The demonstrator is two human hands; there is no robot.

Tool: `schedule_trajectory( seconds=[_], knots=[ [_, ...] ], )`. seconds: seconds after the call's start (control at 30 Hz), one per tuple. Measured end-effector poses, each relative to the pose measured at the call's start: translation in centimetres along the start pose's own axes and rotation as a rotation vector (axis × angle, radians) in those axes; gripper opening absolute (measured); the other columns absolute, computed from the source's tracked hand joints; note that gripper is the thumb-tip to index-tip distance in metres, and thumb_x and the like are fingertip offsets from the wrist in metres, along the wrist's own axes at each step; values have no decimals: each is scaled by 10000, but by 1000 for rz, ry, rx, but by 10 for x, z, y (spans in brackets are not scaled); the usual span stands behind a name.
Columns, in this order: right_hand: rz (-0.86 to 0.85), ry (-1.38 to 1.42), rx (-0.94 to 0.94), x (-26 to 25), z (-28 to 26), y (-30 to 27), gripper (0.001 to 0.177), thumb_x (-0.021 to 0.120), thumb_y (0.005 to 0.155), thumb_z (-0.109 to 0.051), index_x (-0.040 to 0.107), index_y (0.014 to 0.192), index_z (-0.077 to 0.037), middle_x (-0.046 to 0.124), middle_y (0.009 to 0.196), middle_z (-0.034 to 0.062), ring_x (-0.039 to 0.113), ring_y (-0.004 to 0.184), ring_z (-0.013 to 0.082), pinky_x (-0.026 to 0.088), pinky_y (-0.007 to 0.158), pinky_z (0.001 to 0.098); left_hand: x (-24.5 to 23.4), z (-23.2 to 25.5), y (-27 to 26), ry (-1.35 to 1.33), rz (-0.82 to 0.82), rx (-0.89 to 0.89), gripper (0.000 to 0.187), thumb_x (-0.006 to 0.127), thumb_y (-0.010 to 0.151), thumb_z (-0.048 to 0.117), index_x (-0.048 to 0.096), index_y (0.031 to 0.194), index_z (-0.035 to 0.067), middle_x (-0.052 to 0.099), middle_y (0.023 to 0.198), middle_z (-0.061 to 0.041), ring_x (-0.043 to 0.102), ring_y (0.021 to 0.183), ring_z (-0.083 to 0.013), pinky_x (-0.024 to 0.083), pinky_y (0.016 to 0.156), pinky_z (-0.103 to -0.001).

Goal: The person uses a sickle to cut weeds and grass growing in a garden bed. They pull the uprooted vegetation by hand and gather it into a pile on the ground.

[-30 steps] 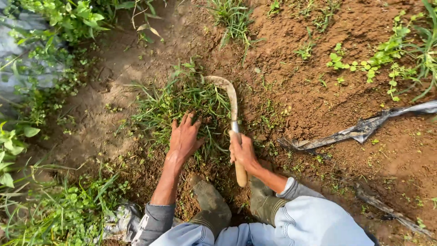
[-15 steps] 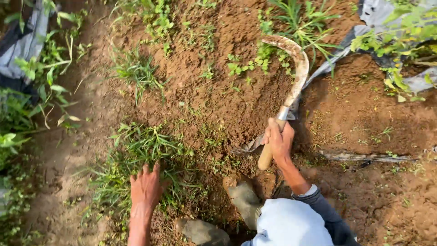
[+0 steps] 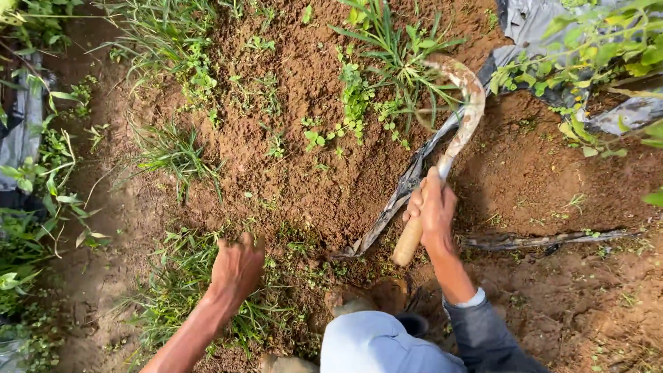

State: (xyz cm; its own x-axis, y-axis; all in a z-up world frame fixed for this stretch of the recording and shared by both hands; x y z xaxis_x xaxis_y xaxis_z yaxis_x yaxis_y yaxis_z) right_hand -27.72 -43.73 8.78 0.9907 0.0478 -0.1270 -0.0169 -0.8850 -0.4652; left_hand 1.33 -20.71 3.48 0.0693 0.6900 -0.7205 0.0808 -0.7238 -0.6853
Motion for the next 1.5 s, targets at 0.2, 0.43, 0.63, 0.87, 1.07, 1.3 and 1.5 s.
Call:
schedule_trajectory(
  seconds=[0.2,0.43,0.63,0.87,1.07,1.3,1.5],
  knots=[
    [-11,-30,7,-19,10,6,353,444,1131,-427,502,926,-147,473,592,-54,486,401,92,564,367,305,-90,4,19,141,54,166,213,640,948,106,668,1157,140,716,1149,-127,748,892,-218,492,1071,-533],
    [-78,-55,32,-16,8,1,317,443,1106,-378,490,892,-149,447,582,-60,468,400,95,566,376,324,-165,-29,16,401,15,158,216,654,948,127,658,1163,141,677,1079,-96,704,949,-213,489,1064,-481],
    [-32,61,-53,8,-12,20,348,436,1097,-432,495,892,-158,454,596,-76,467,399,63,558,363,293,-177,0,18,619,151,161,244,612,1031,267,630,1269,219,701,1208,-21,692,1062,-145,444,1114,-417],
    [-101,4,-10,7,-16,21,392,426,1109,-462,504,906,-136,454,589,-68,468,393,63,554,341,297,-196,71,54,-64,322,422,396,593,1034,415,673,1277,114,644,1354,-158,664,1212,-276,468,1112,-492],
    [-126,-66,3,-4,-2,22,441,408,1109,-515,515,945,-120,454,610,-70,461,398,72,551,350,305,-202,101,89,-57,589,524,177,654,1000,221,741,1151,193,709,1295,-73,703,1175,-233,602,936,-401],
    [-110,-112,-12,7,-17,25,470,404,1091,-526,513,893,-114,433,563,-86,426,357,43,551,331,303,-252,120,93,-117,810,660,204,715,900,86,774,1081,162,742,1222,-81,686,1162,-200,603,942,-392],
    [-180,-115,10,-5,-9,32,482,377,1099,-541,504,938,-105,426,616,-74,437,390,67,544,345,319,-251,102,128,-48,815,568,375,690,895,23,721,1242,163,615,1412,-116,579,1314,-250,464,1109,-457]
  ],
)
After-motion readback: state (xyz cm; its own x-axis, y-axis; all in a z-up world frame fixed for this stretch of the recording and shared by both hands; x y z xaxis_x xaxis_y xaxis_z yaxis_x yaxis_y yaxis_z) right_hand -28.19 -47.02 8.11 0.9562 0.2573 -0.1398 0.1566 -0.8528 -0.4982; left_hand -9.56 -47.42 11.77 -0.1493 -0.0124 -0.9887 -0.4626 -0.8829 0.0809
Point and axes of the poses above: each hand's wrist, its own y-axis towards the middle knuckle, its own x-axis out of the palm, z = x × y, the point moved 1 cm from there along y, towards the middle knuckle
